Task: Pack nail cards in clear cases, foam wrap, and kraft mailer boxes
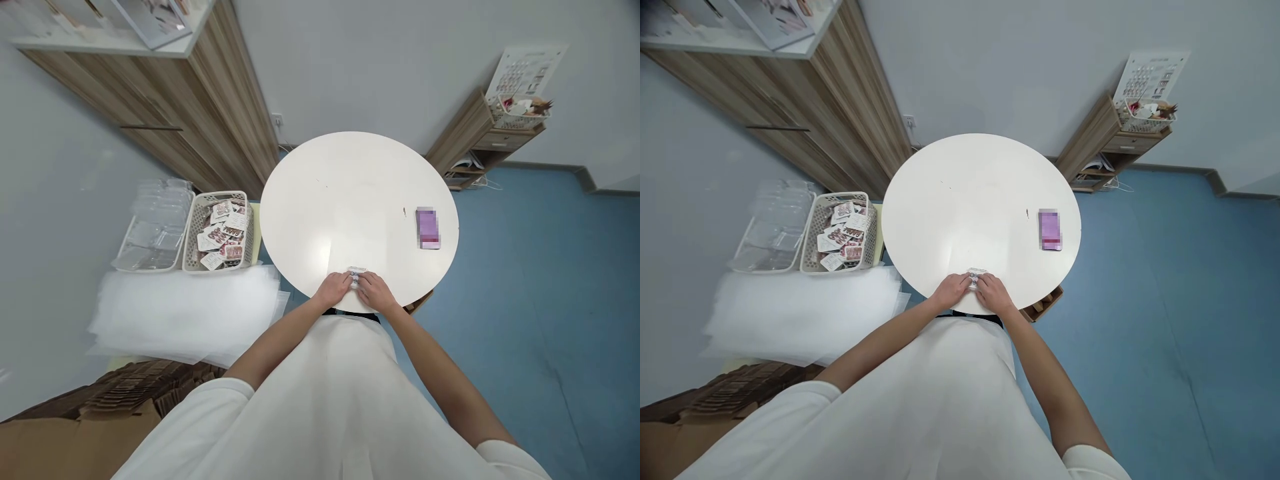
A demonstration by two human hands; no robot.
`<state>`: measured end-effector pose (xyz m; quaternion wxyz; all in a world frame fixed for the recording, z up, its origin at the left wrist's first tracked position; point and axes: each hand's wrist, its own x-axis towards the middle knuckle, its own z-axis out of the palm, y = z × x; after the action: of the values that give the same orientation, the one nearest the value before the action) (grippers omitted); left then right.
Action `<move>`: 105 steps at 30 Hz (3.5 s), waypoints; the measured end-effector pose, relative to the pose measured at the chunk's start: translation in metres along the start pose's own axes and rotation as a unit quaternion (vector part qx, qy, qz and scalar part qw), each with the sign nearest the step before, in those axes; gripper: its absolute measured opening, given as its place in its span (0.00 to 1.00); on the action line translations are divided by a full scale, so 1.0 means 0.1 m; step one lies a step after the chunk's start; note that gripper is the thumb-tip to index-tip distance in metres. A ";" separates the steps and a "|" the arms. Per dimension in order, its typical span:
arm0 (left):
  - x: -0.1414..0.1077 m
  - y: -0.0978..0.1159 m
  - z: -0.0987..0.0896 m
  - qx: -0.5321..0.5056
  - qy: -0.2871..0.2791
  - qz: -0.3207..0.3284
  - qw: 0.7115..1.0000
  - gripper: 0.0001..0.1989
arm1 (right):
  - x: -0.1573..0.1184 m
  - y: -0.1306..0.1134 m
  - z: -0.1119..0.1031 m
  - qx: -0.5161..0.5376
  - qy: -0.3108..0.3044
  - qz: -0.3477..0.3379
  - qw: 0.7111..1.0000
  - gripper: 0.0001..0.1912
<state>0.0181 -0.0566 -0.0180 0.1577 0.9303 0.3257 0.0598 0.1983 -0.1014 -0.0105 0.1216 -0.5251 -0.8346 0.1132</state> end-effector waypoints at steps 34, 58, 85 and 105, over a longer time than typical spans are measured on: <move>0.26 -0.05 -0.56 -0.029 -0.008 0.029 0.999 0.16 | 0.13 0.14 -0.11 0.106 0.055 0.078 0.990 0.20; 0.67 -0.29 -0.27 -0.121 -0.165 -0.194 0.959 0.10 | 0.30 0.42 0.02 0.198 -0.041 0.224 0.953 0.14; 0.06 -0.03 -0.29 -0.094 -0.152 -0.048 0.983 0.26 | 0.02 -0.11 -0.11 0.153 -0.158 0.125 0.967 0.21; 0.09 -0.70 -0.36 -0.342 -0.030 -0.295 0.891 0.11 | 0.44 0.33 -0.23 0.278 -0.095 0.331 0.897 0.20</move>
<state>-0.0235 0.0104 -0.0072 0.4866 0.6810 0.5398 0.0901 0.2155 -0.0460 0.0044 0.1389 -0.7024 -0.5549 0.4237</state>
